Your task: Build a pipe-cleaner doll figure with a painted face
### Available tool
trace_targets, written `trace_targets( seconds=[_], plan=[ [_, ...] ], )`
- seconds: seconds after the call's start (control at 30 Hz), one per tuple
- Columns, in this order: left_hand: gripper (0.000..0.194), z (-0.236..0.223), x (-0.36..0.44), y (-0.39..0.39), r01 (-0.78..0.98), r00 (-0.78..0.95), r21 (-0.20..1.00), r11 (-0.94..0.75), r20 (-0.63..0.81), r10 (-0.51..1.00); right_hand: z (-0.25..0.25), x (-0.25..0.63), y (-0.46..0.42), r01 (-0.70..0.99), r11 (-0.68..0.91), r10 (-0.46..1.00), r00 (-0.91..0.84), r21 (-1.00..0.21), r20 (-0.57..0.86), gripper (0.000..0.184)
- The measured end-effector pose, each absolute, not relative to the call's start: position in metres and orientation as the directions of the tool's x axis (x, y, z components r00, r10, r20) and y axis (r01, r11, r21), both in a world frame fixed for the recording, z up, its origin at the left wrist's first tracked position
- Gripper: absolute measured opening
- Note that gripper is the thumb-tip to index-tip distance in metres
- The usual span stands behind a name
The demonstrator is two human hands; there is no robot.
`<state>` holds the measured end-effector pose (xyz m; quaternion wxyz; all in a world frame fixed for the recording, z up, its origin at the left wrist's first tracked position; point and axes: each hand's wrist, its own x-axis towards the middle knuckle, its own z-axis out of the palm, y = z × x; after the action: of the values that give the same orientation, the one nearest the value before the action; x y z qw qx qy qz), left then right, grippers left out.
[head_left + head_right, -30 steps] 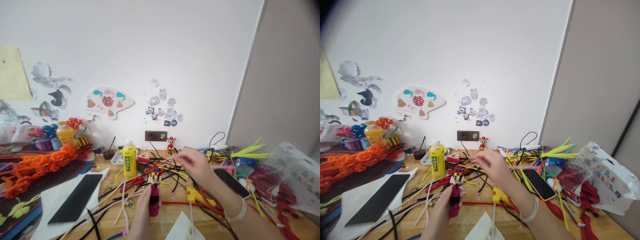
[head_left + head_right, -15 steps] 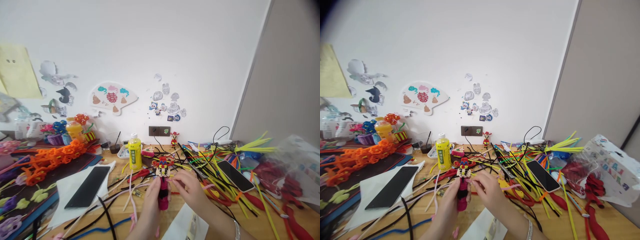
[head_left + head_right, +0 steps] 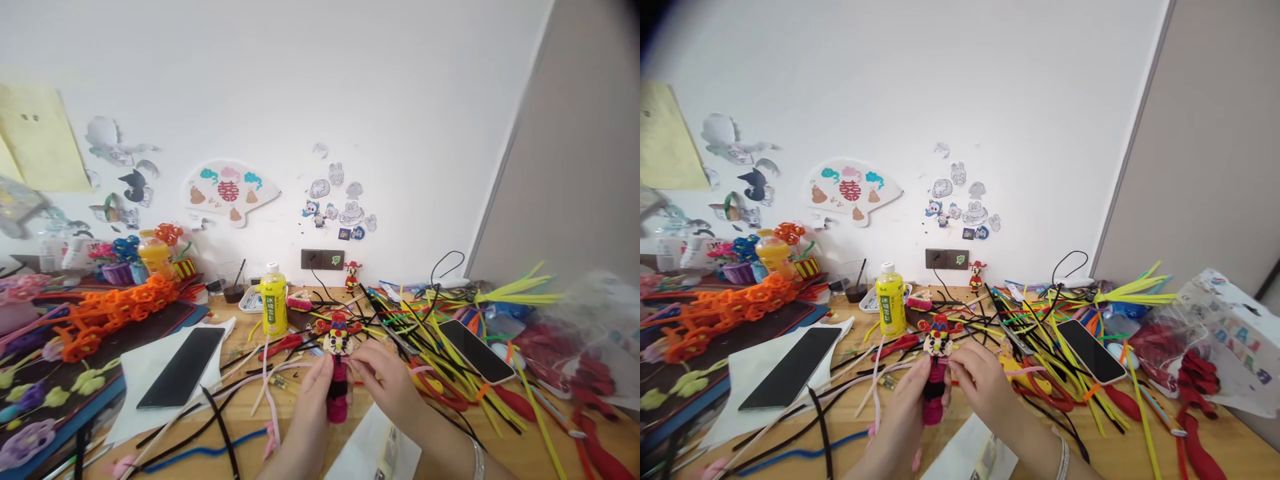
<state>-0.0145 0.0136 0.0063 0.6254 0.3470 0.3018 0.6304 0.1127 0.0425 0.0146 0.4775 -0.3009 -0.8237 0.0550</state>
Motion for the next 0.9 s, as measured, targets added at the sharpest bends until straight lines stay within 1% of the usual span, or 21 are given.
trace_targets(
  seconds=[0.07, 0.13, 0.2, 0.27, 0.37, 0.47, 0.53, 0.6, 0.73, 0.9],
  plan=[
    [0.030, 0.006, -0.015, 0.014, -0.549, 0.016, 0.835, -0.047, 0.067, 0.998, 0.013, 0.110, 0.042, 0.441, 0.804, 0.563, -0.350, -0.399, 0.749, 0.014],
    [0.032, 0.005, -0.015, 0.015, -0.491, -0.019, 0.869, -0.061, 0.059, 0.998, 0.011, 0.106, 0.042, 0.430, 0.785, 0.595, -0.317, -0.447, 0.739, 0.013],
    [0.035, 0.005, -0.015, 0.015, -0.427, -0.044, 0.903, -0.053, 0.038, 0.998, 0.008, 0.102, 0.042, 0.404, 0.743, 0.649, -0.241, -0.533, 0.722, 0.008],
    [0.039, 0.006, -0.015, 0.014, -0.389, -0.048, 0.921, -0.031, 0.013, 0.999, 0.006, 0.097, 0.043, 0.347, 0.680, 0.721, -0.153, -0.646, 0.676, 0.004],
    [0.044, 0.008, -0.016, 0.012, -0.392, -0.094, 0.920, -0.026, -0.012, 0.995, 0.003, 0.094, 0.046, 0.244, 0.591, 0.804, -0.102, -0.769, 0.586, 0.004],
    [0.045, 0.010, -0.015, 0.010, -0.399, -0.156, 0.916, -0.044, -0.020, 0.988, 0.002, 0.095, 0.047, 0.219, 0.555, 0.831, -0.103, -0.802, 0.547, 0.006],
    [0.043, 0.011, -0.015, 0.010, -0.376, -0.139, 0.926, -0.034, -0.019, 0.990, 0.002, 0.095, 0.046, 0.215, 0.549, 0.836, -0.121, -0.808, 0.535, 0.006],
    [0.042, 0.012, -0.015, 0.010, -0.334, -0.116, 0.942, -0.028, -0.012, 0.993, 0.002, 0.094, 0.045, 0.176, 0.537, 0.844, -0.128, -0.825, 0.521, 0.009],
    [0.040, 0.012, -0.018, 0.014, -0.261, -0.133, 0.963, -0.070, 0.035, 0.990, 0.006, 0.093, 0.047, 0.043, 0.462, 0.882, -0.128, -0.886, 0.453, 0.025],
    [0.038, 0.009, -0.025, 0.020, -0.140, -0.124, 0.976, -0.167, 0.150, 0.981, 0.017, 0.095, 0.053, -0.068, 0.313, 0.926, -0.202, -0.947, 0.320, 0.025]
  ],
)
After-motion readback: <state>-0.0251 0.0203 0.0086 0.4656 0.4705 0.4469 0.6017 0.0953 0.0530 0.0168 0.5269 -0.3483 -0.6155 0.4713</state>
